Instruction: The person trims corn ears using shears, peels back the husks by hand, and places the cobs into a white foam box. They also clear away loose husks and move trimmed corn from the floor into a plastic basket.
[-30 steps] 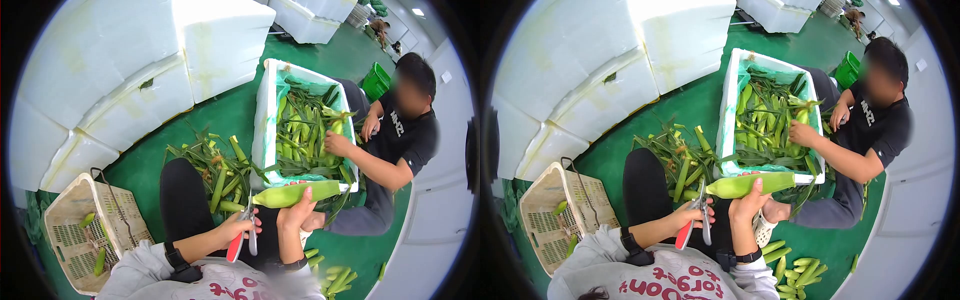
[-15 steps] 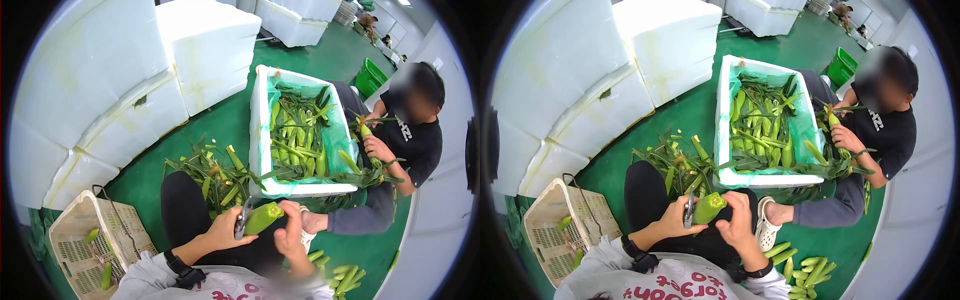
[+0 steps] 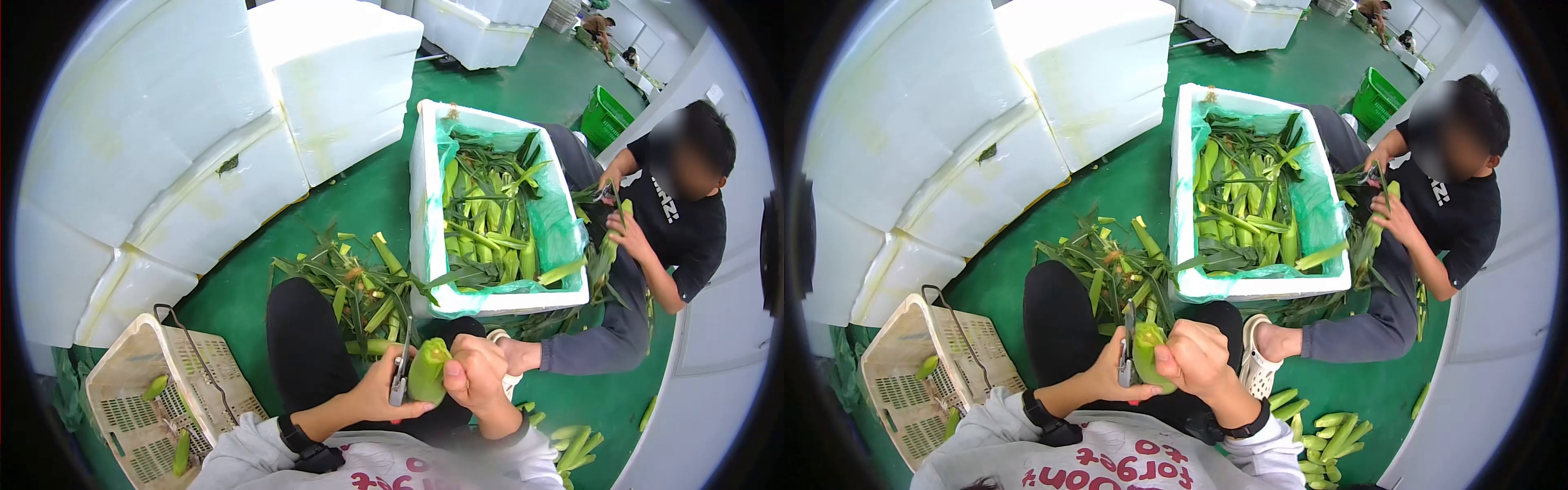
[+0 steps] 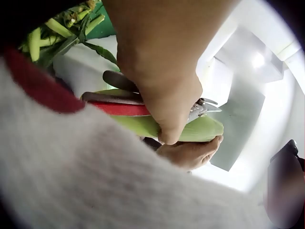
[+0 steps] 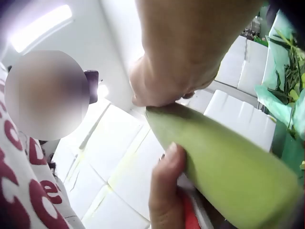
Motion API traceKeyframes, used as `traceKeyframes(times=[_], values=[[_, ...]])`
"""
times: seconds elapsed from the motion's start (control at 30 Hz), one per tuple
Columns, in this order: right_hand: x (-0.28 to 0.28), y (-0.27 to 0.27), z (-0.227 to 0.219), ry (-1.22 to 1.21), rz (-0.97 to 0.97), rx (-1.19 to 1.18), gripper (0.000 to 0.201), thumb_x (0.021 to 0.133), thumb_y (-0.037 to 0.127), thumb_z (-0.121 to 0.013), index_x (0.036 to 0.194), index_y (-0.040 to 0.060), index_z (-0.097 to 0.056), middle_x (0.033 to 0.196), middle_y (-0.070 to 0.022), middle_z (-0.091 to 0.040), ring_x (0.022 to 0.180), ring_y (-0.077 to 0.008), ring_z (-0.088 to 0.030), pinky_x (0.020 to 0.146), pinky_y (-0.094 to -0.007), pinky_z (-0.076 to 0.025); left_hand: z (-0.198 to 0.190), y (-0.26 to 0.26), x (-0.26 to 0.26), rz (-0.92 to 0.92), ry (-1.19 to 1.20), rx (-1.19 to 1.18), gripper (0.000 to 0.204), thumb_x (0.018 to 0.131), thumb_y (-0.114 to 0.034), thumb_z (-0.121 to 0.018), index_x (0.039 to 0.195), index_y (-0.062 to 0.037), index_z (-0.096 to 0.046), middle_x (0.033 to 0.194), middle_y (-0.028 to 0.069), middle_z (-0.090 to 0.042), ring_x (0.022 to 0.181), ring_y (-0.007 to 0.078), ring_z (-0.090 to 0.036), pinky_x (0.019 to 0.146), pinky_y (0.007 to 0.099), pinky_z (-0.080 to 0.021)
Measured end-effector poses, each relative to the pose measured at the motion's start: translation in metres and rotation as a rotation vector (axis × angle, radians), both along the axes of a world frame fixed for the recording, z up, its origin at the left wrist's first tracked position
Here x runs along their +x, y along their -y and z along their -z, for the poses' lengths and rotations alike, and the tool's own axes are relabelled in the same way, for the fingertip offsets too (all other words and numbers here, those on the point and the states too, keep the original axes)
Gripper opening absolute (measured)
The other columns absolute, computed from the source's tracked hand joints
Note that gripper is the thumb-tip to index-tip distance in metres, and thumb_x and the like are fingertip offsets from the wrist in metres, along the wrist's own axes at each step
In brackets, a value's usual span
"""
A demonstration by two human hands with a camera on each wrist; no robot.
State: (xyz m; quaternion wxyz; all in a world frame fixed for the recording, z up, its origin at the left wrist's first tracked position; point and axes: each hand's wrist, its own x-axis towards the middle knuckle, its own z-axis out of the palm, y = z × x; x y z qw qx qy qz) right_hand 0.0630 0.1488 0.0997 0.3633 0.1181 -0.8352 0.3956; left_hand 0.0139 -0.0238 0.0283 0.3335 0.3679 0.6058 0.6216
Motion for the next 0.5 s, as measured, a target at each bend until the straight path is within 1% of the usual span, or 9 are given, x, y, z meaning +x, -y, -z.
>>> traceKeyframes(times=[0.03, 0.07, 0.1, 0.13, 0.27, 0.33, 0.43, 0.5], values=[[-0.003, 0.004, 0.002, -0.078, 0.038, -0.039, 0.024, 0.085, 0.007, -0.061, 0.067, 0.0027, -0.045, 0.059, -0.0059, -0.044, 0.045, -0.0213, -0.046, 0.039, -0.0315, -0.037, -0.002, -0.002, 0.004, -0.028, 0.148, 0.066, 0.083, 0.069, -0.017, -0.081, 0.131, -0.0014, -0.029, 0.108, 0.0116, -0.056, 0.095, 0.0180, -0.058, 0.082, 0.0319, -0.047], [-0.006, 0.006, 0.004, -0.120, 0.048, -0.063, 0.022, 0.085, 0.007, -0.059, 0.069, 0.0023, -0.045, 0.061, -0.0066, -0.048, 0.045, -0.0216, -0.047, 0.039, -0.0320, -0.037, -0.005, -0.006, 0.008, -0.053, 0.296, 0.132, 0.086, 0.070, -0.015, -0.080, 0.134, -0.0011, -0.026, 0.114, 0.0116, -0.053, 0.102, 0.0178, -0.055, 0.087, 0.0322, -0.045], [-0.008, 0.005, 0.005, -0.141, 0.039, -0.055, 0.022, 0.085, 0.008, -0.059, 0.070, 0.0024, -0.046, 0.062, -0.0068, -0.048, 0.046, -0.0219, -0.047, 0.040, -0.0320, -0.037, -0.007, -0.008, 0.010, -0.078, 0.444, 0.197, 0.089, 0.071, -0.013, -0.079, 0.138, -0.0008, -0.023, 0.121, 0.0116, -0.050, 0.109, 0.0177, -0.052, 0.092, 0.0324, -0.043], [-0.011, 0.005, 0.005, -0.163, 0.029, -0.048, 0.021, 0.085, 0.008, -0.060, 0.070, 0.0026, -0.046, 0.062, -0.0070, -0.048, 0.046, -0.0221, -0.047, 0.040, -0.0321, -0.038, -0.006, -0.006, 0.005, -0.002, 0.502, 0.205, 0.095, 0.073, -0.008, -0.077, 0.143, -0.0014, -0.014, 0.132, 0.0108, -0.041, 0.122, 0.0182, -0.042, 0.102, 0.0336, -0.035], [-0.011, 0.005, 0.007, -0.274, -0.039, -0.014, 0.022, 0.086, 0.014, -0.062, 0.074, 0.0030, -0.046, 0.066, -0.0078, -0.049, 0.048, -0.0227, -0.049, 0.041, -0.0325, -0.039, -0.012, -0.003, -0.001, -0.006, 0.495, 0.230, 0.092, 0.073, -0.005, -0.076, 0.142, -0.0020, -0.017, 0.130, 0.0106, -0.043, 0.120, 0.0181, -0.044, 0.101, 0.0336, -0.037], [-0.009, 0.004, 0.010, -0.302, -0.089, -0.008, 0.025, 0.086, 0.017, -0.062, 0.074, 0.0031, -0.045, 0.068, -0.0079, -0.050, 0.050, -0.0229, -0.050, 0.042, -0.0328, -0.040, -0.011, -0.002, -0.003, 0.003, 0.458, 0.238, 0.092, 0.073, -0.005, -0.076, 0.142, -0.0022, -0.017, 0.130, 0.0104, -0.043, 0.120, 0.0180, -0.044, 0.101, 0.0335, -0.037], [-0.006, 0.003, 0.014, -0.307, -0.110, -0.012, 0.028, 0.088, 0.021, -0.061, 0.076, 0.0030, -0.044, 0.070, -0.0085, -0.050, 0.052, -0.0235, -0.051, 0.044, -0.0335, -0.043, -0.006, -0.002, -0.002, 0.015, 0.497, 0.246, 0.093, 0.073, -0.005, -0.076, 0.143, -0.0012, -0.015, 0.130, 0.0108, -0.042, 0.120, 0.0179, -0.044, 0.101, 0.0324, -0.037], [-0.003, 0.003, 0.018, -0.309, -0.098, -0.039, 0.028, 0.089, 0.023, -0.060, 0.079, 0.0029, -0.043, 0.071, -0.0090, -0.050, 0.053, -0.0242, -0.051, 0.045, -0.0340, -0.045, -0.012, -0.002, -0.001, -0.036, 0.439, 0.208, 0.090, 0.072, -0.008, -0.078, 0.139, -0.0004, -0.019, 0.124, 0.0112, -0.046, 0.114, 0.0177, -0.049, 0.096, 0.0318, -0.041]])
